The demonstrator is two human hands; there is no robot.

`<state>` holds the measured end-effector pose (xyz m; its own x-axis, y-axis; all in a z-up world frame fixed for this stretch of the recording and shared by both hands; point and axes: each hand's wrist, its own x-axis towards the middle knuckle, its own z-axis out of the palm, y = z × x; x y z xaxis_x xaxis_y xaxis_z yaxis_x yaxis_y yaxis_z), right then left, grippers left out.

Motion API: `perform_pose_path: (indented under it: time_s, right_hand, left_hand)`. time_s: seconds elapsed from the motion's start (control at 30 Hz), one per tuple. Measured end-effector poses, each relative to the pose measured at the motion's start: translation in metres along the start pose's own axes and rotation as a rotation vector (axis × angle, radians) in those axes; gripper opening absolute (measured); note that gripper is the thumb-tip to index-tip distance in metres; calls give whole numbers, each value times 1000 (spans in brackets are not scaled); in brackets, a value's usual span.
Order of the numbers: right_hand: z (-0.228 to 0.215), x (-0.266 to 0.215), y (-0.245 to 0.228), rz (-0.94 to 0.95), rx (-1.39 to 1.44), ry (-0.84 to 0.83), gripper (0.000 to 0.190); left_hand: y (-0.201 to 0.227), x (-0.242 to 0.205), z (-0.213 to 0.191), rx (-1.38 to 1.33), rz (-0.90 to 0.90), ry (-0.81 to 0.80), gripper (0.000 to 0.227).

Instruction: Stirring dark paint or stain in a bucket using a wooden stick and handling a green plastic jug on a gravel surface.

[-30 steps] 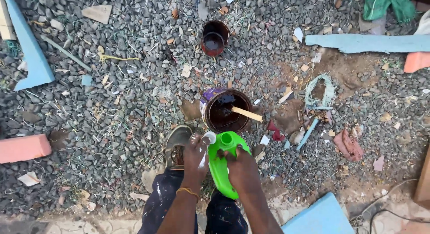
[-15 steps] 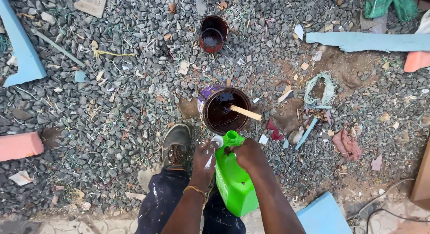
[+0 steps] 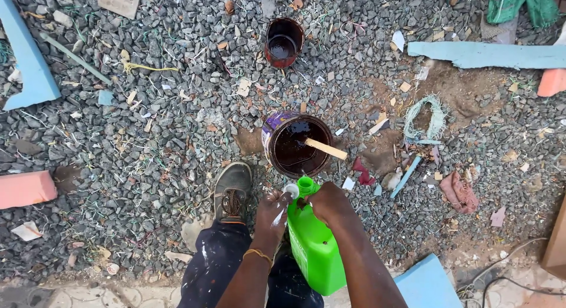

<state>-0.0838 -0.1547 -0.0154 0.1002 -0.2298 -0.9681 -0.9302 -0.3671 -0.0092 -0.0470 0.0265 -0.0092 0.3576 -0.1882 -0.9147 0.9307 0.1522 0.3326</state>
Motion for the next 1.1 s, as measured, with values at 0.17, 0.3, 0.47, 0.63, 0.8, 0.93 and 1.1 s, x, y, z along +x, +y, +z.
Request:
perform_pose_path:
  time_s: [0.17,0.3,0.47,0.63,0.8,0.93,1.1]
  right_hand:
    - [-10,-27,-28,28,-79,-37,50]
    - [-15,-31,-32,29,-70,-60,48]
    - [-16,-33,-33,31,-50,-71,46]
    - [-18,-46,-41,40,-69,-73,48]
    - [-5,-38,-20,41,-35,-24,52]
    - [1,-66,-28,59,13,35,68]
    - [4,-153,-86,15,190,210,37]
  left_hand:
    - [-7,3,-1,-29,19,-4,30]
    - [1,-2,3,-14,21,-5,29]
    - [5,-5,4,-8,32,-15,31]
    - [-5,-1,-4,33,36,-22,33]
    - [3,-8,5,268,32,51,31]
    - [36,-28,15,465,-1,96,31]
    - [103,-63,30,520,71,176,15]
